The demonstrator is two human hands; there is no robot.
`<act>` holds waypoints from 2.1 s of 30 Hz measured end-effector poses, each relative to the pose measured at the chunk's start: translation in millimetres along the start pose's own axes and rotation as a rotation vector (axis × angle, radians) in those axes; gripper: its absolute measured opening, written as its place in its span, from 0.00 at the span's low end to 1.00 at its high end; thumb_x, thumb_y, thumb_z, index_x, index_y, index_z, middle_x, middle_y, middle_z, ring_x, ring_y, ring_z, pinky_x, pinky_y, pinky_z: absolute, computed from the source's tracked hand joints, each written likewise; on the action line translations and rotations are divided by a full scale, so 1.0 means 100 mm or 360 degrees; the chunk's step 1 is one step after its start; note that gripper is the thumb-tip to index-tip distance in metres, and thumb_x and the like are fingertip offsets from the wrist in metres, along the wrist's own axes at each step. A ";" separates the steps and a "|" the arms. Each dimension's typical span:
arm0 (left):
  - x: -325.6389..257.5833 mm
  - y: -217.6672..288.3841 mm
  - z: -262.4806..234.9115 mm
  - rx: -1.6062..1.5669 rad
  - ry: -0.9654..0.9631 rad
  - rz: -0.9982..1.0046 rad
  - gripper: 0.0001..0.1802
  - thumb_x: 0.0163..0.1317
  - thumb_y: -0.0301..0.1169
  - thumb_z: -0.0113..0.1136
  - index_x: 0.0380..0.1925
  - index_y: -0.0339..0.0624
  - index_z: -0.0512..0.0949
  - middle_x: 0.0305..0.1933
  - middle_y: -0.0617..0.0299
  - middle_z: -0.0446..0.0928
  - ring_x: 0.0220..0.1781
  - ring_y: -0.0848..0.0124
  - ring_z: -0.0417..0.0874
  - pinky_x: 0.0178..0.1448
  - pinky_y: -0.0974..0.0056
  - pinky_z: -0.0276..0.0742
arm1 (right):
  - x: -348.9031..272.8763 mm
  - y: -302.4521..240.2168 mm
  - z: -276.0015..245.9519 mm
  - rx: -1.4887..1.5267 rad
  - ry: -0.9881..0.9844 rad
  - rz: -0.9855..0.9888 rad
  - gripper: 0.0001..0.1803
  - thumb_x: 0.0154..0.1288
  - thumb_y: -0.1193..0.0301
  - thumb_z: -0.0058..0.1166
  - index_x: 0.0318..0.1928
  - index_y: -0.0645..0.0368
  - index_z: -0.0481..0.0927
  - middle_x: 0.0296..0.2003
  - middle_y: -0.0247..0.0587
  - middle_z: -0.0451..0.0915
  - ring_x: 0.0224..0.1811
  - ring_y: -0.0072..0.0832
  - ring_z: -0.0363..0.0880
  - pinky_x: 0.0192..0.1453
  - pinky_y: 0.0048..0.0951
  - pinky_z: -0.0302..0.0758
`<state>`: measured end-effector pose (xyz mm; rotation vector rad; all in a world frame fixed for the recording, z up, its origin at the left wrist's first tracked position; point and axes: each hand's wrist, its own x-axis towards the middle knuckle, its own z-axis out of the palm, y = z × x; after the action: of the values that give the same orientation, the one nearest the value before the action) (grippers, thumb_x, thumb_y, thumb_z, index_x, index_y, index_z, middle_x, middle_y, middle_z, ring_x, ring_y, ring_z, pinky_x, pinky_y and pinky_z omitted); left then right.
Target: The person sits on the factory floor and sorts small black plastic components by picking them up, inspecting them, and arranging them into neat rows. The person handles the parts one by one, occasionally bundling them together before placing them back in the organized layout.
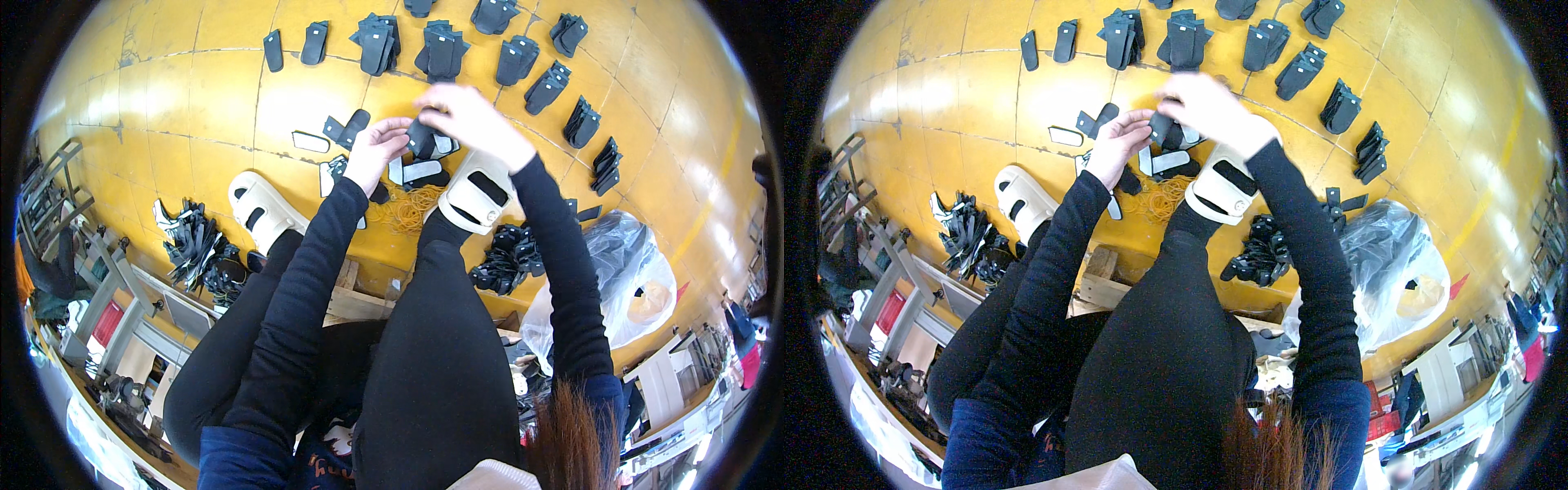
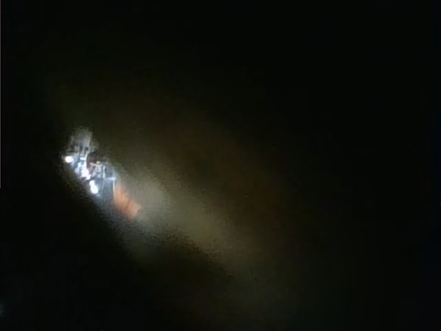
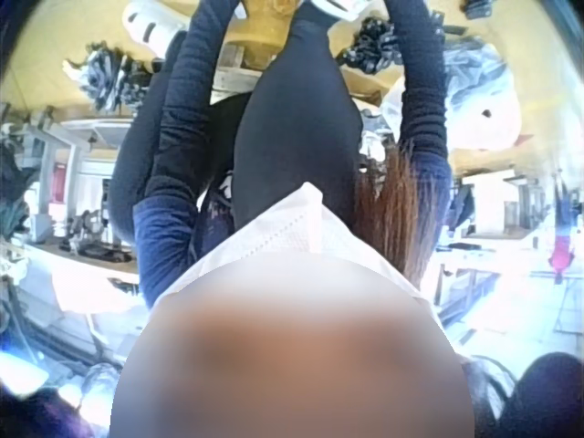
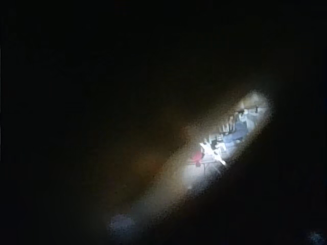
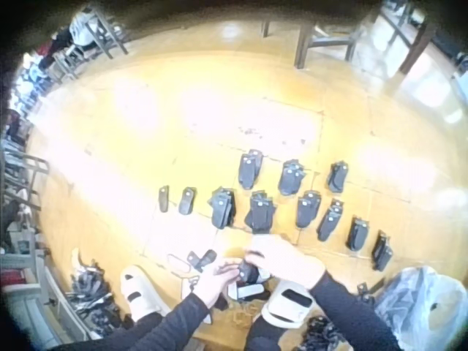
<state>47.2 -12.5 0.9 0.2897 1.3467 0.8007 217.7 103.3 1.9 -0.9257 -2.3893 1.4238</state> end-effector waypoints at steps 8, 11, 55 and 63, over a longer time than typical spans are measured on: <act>0.00 -0.04 -0.01 0.0079 0.0031 0.0162 0.15 0.62 0.24 0.55 0.49 0.37 0.73 0.42 0.60 0.79 0.41 0.77 0.79 0.47 0.73 0.73 | -0.61 -0.18 0.13 0.0390 0.0370 0.0577 0.09 0.57 0.73 0.56 0.39 0.60 0.80 0.34 0.42 0.82 0.34 0.27 0.80 0.41 0.26 0.73; 0.06 -0.03 -0.08 0.0503 0.0378 0.0474 0.16 0.59 0.21 0.56 0.48 0.39 0.73 0.45 0.59 0.77 0.42 0.75 0.78 0.44 0.71 0.74 | -0.73 0.00 0.02 0.0698 0.0818 0.0897 0.12 0.59 0.74 0.57 0.44 0.64 0.79 0.34 0.38 0.82 0.35 0.22 0.78 0.42 0.21 0.73; -0.03 0.23 -0.06 -0.1217 -0.0126 -0.0201 0.18 0.65 0.40 0.46 0.48 0.40 0.68 0.32 0.62 0.65 0.33 0.72 0.66 0.37 0.69 0.64 | -0.50 -0.05 0.10 -0.0522 0.0221 0.0515 0.31 0.45 0.78 0.61 0.54 0.49 0.71 0.50 0.39 0.67 0.55 0.38 0.68 0.56 0.38 0.66; 0.04 0.09 -0.20 -0.1092 -0.0139 -0.0161 0.08 0.54 0.23 0.53 0.35 0.46 0.71 0.35 0.63 0.71 0.37 0.71 0.71 0.41 0.67 0.68 | -0.52 0.04 0.13 -0.0489 0.0334 0.0576 0.13 0.47 0.75 0.61 0.35 0.57 0.75 0.37 0.39 0.71 0.45 0.36 0.72 0.48 0.34 0.68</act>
<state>25.2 -8.4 -0.9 -0.2791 0.9275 1.0966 253.9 64.0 -1.1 -1.5656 -2.4028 1.0039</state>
